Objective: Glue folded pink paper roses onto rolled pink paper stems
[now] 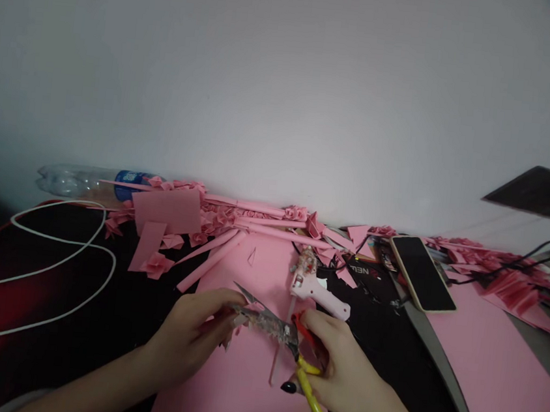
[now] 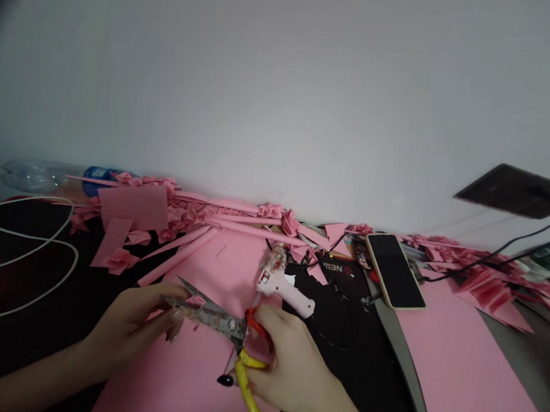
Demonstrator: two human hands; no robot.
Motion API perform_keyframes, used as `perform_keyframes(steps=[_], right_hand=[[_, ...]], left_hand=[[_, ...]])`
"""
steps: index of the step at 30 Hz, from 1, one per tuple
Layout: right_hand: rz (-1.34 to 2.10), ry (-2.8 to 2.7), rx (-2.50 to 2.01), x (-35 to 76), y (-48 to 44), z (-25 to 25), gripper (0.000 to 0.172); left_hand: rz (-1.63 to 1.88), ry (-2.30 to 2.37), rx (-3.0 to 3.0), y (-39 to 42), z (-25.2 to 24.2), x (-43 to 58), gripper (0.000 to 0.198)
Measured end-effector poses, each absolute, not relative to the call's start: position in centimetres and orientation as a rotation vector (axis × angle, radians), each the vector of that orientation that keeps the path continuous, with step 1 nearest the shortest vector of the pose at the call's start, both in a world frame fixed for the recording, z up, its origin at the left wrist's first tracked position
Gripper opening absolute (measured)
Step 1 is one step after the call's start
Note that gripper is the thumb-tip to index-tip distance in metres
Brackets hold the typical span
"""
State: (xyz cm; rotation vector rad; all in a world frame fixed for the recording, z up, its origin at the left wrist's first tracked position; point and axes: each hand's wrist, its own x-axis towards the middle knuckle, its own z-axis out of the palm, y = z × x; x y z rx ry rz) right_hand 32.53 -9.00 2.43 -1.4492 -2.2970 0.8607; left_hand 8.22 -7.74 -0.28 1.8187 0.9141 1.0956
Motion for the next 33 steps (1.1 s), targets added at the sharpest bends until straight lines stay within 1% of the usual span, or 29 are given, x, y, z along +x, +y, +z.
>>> perform_keyframes(steps=[5,15,21,27,31,33], right_hand=[[0.885,-2.277,-1.435,32.4,-8.9,2.3,0.033],[0.973,-2.216,-1.445,32.1,-9.1,2.0,0.031],[1.024,-2.184,-1.47,31.9,-9.2,1.6,0.028],[1.065,-2.167,-1.506,32.0,-9.2,1.5,0.026],[1.091,-2.138,-1.5,32.0,-9.0,1.2,0.033],[1.046,-2.142,-1.482,32.0,-8.9,1.0,0.036]], left_hand=[[1.065,0.942,1.785,-7.9,0.1,8.4,0.014],[0.954,0.989,1.519,-7.6,0.2,8.6,0.025],[0.878,0.954,1.319,-7.2,0.6,8.8,0.027],[0.824,0.892,1.227,-6.7,0.0,8.7,0.027],[0.841,0.857,1.185,-6.7,-0.2,8.7,0.028],[0.851,0.851,1.182,-6.7,-0.1,8.7,0.027]])
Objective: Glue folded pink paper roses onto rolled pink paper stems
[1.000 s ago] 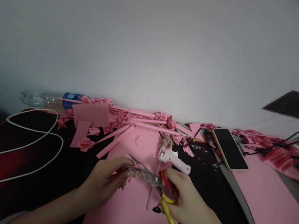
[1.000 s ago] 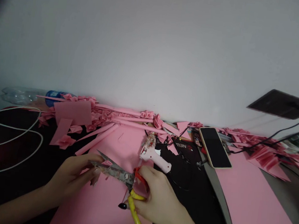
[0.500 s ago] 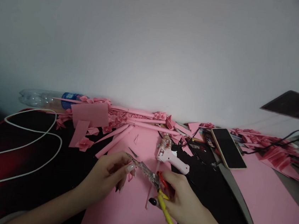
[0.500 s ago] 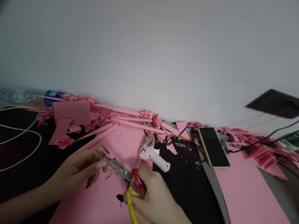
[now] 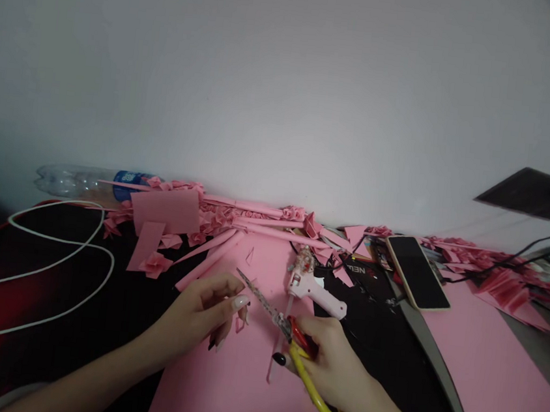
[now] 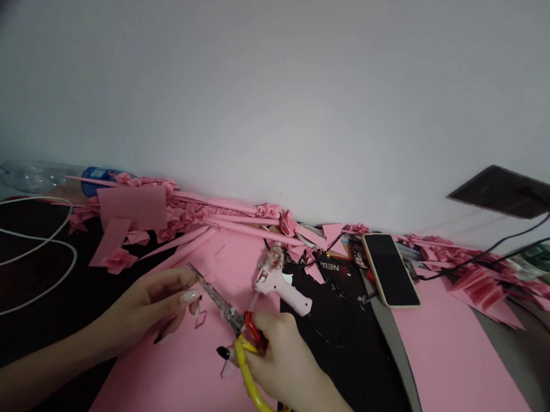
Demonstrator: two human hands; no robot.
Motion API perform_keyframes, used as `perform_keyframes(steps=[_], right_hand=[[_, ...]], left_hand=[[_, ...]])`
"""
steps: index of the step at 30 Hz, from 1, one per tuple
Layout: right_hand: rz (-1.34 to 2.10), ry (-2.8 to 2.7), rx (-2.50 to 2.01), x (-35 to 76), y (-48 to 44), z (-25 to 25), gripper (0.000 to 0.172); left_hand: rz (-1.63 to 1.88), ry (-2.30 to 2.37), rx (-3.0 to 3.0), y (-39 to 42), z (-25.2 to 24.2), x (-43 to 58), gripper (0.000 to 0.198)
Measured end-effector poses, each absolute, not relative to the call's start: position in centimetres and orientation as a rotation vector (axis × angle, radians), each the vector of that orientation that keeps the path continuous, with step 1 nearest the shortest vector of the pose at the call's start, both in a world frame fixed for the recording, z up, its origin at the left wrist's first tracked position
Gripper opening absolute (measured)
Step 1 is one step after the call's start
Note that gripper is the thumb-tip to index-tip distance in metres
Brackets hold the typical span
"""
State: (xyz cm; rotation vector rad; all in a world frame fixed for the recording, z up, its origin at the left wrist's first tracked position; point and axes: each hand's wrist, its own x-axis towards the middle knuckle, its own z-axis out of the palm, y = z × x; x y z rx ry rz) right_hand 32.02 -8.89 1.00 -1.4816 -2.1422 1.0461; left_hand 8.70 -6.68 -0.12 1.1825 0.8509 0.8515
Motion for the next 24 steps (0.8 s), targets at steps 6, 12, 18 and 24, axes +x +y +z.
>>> perform_keyframes(steps=[6,12,18,24], right_hand=[[0.874,-2.114,-1.402,32.0,-8.6,1.3,0.029],[0.823,-2.082,-1.422,32.5,-8.8,1.5,0.023],[0.607,-2.189,-1.556,32.5,-8.7,1.4,0.028],[0.301,-2.232,-1.54,33.1,-8.1,1.5,0.028]], left_hand=[[0.89,0.894,1.201,-6.6,-0.1,8.6,0.023],[0.94,0.934,1.232,-6.7,-0.5,8.5,0.022],[0.946,1.035,1.29,-6.4,-0.1,8.7,0.02],[0.932,1.21,1.538,-5.4,-0.9,8.5,0.033]])
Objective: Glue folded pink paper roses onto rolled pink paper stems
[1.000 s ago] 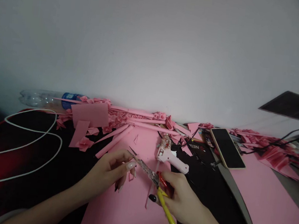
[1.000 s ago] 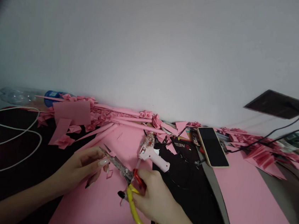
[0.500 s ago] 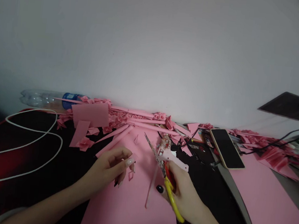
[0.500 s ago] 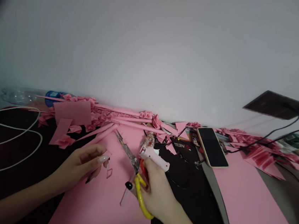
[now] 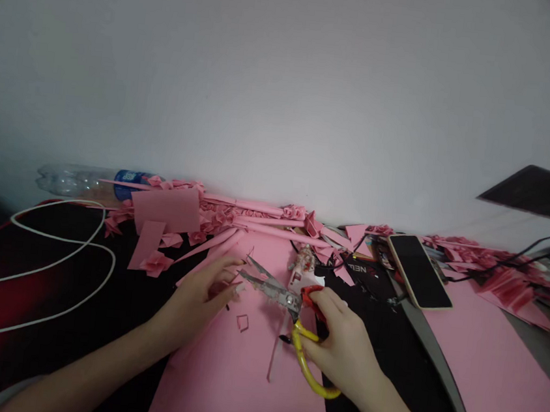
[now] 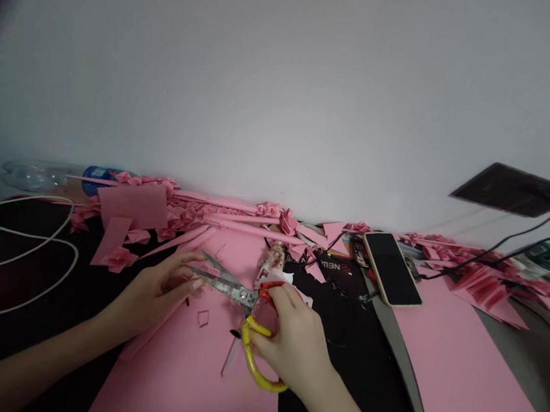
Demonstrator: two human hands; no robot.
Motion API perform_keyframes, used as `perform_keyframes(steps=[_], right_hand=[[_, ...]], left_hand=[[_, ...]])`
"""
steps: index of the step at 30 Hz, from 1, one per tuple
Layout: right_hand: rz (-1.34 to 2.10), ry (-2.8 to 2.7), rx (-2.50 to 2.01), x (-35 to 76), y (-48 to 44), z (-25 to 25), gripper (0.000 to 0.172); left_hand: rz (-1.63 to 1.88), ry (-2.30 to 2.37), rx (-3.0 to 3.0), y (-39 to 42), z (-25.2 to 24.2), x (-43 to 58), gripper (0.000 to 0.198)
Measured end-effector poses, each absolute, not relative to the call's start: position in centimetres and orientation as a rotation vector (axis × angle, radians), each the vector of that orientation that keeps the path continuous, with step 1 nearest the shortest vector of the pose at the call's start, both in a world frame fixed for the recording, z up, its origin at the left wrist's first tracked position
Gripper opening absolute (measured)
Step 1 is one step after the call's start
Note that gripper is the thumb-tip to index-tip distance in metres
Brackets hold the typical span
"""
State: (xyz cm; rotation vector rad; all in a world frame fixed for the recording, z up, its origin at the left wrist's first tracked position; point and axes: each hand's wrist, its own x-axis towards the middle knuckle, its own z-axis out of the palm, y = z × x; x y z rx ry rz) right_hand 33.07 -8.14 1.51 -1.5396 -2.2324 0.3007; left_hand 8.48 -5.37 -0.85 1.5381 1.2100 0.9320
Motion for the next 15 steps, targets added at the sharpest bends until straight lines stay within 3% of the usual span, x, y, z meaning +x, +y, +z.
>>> perform_keyframes(steps=[7,15], right_hand=[[-0.043,-2.246,-1.5,34.4,-7.2,0.8,0.034],[-0.002,-2.269,-1.421,33.9,-7.5,1.1,0.037]], left_hand=[[1.085,1.418,2.017,-4.7,-1.3,7.1,0.023],[1.255,1.325,2.403,-4.9,-0.8,6.7,0.02]])
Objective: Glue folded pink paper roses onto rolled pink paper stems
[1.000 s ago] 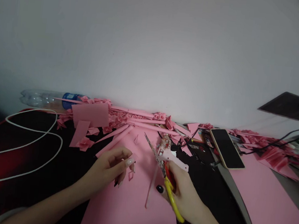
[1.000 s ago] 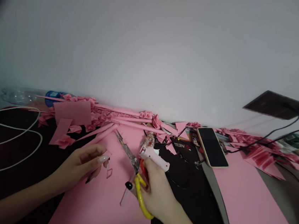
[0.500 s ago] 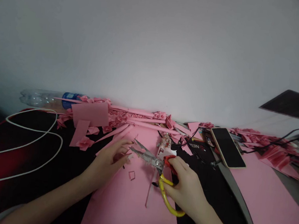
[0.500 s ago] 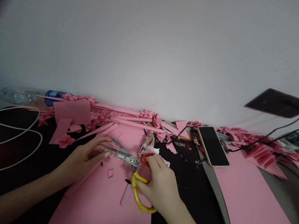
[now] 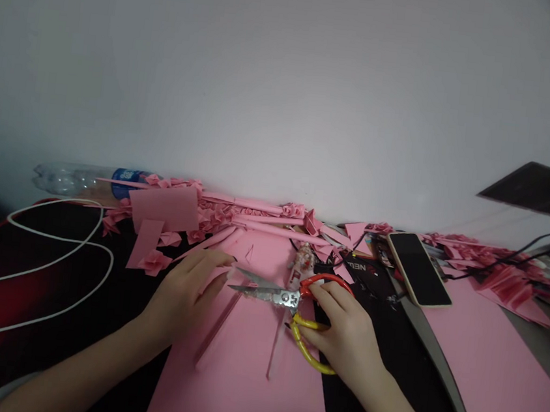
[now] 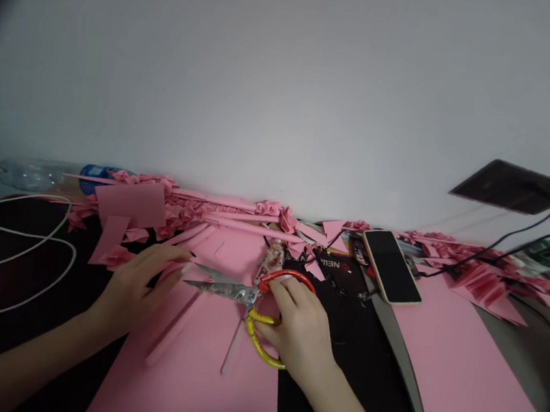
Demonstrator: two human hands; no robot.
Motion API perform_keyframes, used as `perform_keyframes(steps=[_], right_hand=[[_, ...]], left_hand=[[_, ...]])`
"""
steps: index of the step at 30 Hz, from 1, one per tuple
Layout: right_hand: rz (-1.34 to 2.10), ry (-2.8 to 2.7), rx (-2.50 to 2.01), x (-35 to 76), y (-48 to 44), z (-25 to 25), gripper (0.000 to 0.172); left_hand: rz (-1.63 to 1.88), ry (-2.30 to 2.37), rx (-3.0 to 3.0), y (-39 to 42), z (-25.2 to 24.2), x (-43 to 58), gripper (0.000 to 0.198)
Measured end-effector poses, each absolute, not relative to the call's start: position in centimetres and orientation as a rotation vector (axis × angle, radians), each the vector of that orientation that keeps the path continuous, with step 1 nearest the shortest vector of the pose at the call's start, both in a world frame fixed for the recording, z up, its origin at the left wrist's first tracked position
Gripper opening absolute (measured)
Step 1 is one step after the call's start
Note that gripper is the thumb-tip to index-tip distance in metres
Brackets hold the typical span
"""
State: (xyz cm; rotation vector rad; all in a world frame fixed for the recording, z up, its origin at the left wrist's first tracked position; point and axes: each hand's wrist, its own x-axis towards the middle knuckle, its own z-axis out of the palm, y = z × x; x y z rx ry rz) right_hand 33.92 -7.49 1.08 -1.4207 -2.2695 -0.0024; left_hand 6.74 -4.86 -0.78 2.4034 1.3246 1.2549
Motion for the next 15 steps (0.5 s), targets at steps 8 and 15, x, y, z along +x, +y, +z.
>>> perform_keyframes(steps=[8,15], right_hand=[[-0.049,-2.309,-1.31,33.47,-7.65,0.83,0.042],[-0.066,-2.322,-1.273,33.51,-7.61,0.56,0.043]], left_hand=[[1.361,1.074,2.628,-5.36,-0.63,7.15,0.016],[1.394,1.004,2.665,-5.1,-1.37,7.02,0.011]])
